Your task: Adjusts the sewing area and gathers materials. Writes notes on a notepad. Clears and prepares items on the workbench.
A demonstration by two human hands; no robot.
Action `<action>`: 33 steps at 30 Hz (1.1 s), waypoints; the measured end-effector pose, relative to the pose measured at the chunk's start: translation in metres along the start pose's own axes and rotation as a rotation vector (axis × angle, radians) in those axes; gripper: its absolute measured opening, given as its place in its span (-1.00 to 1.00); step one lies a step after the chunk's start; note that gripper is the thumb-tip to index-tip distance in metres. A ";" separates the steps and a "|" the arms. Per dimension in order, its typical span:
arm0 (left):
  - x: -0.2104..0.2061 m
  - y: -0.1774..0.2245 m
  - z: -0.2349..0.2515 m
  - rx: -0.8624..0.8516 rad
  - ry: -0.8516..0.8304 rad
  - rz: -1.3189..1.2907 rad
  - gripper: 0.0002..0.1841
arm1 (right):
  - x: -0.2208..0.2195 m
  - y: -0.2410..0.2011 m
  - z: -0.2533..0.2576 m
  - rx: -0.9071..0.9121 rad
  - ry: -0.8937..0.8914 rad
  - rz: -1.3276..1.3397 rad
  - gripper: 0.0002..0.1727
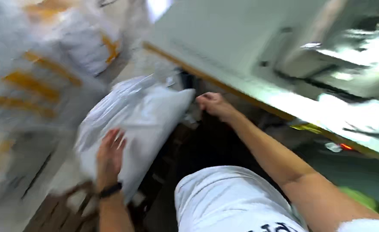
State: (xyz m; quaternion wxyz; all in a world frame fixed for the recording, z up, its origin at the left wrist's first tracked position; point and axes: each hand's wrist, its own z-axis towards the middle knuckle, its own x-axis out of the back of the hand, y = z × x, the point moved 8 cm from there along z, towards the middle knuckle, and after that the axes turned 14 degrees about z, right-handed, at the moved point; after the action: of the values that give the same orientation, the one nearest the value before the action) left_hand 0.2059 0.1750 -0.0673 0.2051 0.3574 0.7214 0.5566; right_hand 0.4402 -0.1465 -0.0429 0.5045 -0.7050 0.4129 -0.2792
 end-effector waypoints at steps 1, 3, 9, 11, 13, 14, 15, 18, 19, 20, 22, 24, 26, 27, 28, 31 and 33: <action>-0.022 0.008 0.001 -0.012 -0.046 0.069 -0.58 | 0.030 -0.002 -0.013 0.056 0.058 -0.053 -0.62; -0.063 0.020 0.003 -0.045 -0.117 0.214 -0.62 | 0.095 -0.005 -0.042 0.168 0.187 -0.197 -0.62; -0.209 0.040 0.013 -0.356 -0.404 0.453 -0.67 | 0.253 -0.029 -0.171 0.225 0.729 -0.513 -0.64; -0.270 0.070 0.015 -0.604 -0.491 0.534 -0.61 | 0.290 -0.028 -0.206 0.252 0.931 -0.669 -0.62; -0.324 0.102 0.020 -0.846 -0.503 0.635 -0.60 | 0.312 -0.016 -0.218 0.308 1.003 -0.823 -0.65; -0.349 0.117 0.026 -0.921 -0.478 0.687 -0.61 | 0.319 -0.008 -0.216 0.339 1.002 -0.883 -0.67; -0.374 0.130 0.034 -0.968 -0.452 0.731 -0.62 | 0.324 -0.001 -0.212 0.357 0.999 -0.933 -0.67; -0.437 0.154 0.060 -0.977 -0.400 0.818 -0.62 | 0.333 0.010 -0.203 0.355 1.030 -1.020 -0.64; -0.451 0.156 0.067 -0.934 -0.391 0.852 -0.60 | 0.334 0.009 -0.202 0.360 1.043 -1.050 -0.64; -0.461 0.154 0.074 -0.886 -0.376 0.899 -0.59 | 0.332 0.010 -0.200 0.359 1.049 -1.074 -0.63; -0.470 0.145 0.084 -0.829 -0.326 1.022 -0.58 | 0.330 0.013 -0.199 0.357 1.043 -1.074 -0.59; -0.475 0.138 0.086 -0.862 -0.279 1.112 -0.57 | 0.332 0.008 -0.207 0.419 1.049 -1.027 -0.59; -0.473 0.132 0.085 -0.910 -0.291 1.146 -0.54 | 0.335 -0.004 -0.224 0.595 1.124 -0.972 -0.62; -0.471 0.129 0.084 -0.931 -0.305 1.174 -0.51 | 0.340 -0.015 -0.238 0.693 1.201 -0.943 -0.66; -0.470 0.125 0.082 -0.939 -0.320 1.212 -0.47 | 0.349 -0.028 -0.254 0.770 1.288 -0.911 -0.72; -0.465 0.115 0.074 -0.908 -0.294 1.297 -0.42 | 0.404 -0.057 -0.303 0.745 1.516 -0.653 -0.74; -0.463 0.114 0.071 -0.892 -0.242 1.313 -0.44 | 0.457 -0.067 -0.320 0.609 1.613 -0.433 -0.61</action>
State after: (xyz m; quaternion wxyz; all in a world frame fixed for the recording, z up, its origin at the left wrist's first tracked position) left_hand 0.5940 -0.1086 -0.0278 0.0360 0.6510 0.0464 0.7568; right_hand 0.4313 -0.6847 0.1172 0.1621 -0.1916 0.4080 -0.8778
